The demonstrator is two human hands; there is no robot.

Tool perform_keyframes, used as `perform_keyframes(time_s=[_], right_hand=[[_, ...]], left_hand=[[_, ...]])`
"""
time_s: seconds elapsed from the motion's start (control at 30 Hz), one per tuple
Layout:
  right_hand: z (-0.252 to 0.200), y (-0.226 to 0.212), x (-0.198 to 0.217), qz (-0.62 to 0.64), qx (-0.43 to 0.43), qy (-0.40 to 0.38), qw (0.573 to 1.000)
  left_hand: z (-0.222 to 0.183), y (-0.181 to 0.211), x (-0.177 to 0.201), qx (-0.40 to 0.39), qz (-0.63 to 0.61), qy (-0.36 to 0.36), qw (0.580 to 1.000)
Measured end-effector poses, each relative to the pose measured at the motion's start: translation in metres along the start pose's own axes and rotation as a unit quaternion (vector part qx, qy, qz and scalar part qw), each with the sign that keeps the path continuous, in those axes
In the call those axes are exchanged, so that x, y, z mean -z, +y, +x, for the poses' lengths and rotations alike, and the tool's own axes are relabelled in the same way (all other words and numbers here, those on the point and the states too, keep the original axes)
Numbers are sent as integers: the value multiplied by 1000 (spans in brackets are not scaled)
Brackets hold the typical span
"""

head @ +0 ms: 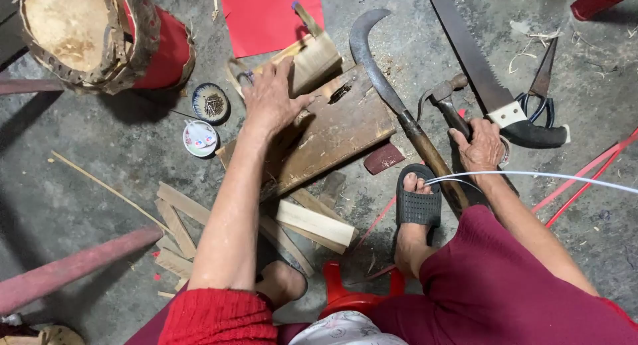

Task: Assembling and adjusting wooden components of a small instrument using a hammer, blade, and manual fitting techniques.

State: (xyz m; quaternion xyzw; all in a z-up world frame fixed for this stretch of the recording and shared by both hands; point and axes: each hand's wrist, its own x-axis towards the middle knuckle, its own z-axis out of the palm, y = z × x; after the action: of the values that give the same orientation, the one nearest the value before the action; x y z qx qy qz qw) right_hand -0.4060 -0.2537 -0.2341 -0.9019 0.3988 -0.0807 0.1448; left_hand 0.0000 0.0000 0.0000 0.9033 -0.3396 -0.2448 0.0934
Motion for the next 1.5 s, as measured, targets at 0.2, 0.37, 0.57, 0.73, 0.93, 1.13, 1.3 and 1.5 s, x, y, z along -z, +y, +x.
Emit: perform_keyframes(time_s=[0.2,0.37,0.57,0.73,0.93,1.13,1.3,1.5], right_hand=[[0,2,-3,-5,-4,3,1000],[-2,2,-2,-6,-14,-10,1000],[1,-4,7,17,-26,-22,999],[4,-1,12,35,-24,-29,999],[15,-6,21,5,-92,-105,990],[17,-7,24,-20,-106,-156,982],[18,-8,25,-13,-100,-164,981],[17,-9,21,-12,-106,-165,980]], left_hand=[[22,-12,-39,-21,12,44,999],[46,-29,-59,-51,-3,73,996],[87,-57,-90,5,-56,-37,998],[98,-52,-57,10,-51,-48,998],[123,-73,-52,12,-153,-73,986],[112,-59,-57,14,-111,-78,991],[113,-75,-112,9,-60,-44,997],[85,-36,-103,-24,-5,12,1000]])
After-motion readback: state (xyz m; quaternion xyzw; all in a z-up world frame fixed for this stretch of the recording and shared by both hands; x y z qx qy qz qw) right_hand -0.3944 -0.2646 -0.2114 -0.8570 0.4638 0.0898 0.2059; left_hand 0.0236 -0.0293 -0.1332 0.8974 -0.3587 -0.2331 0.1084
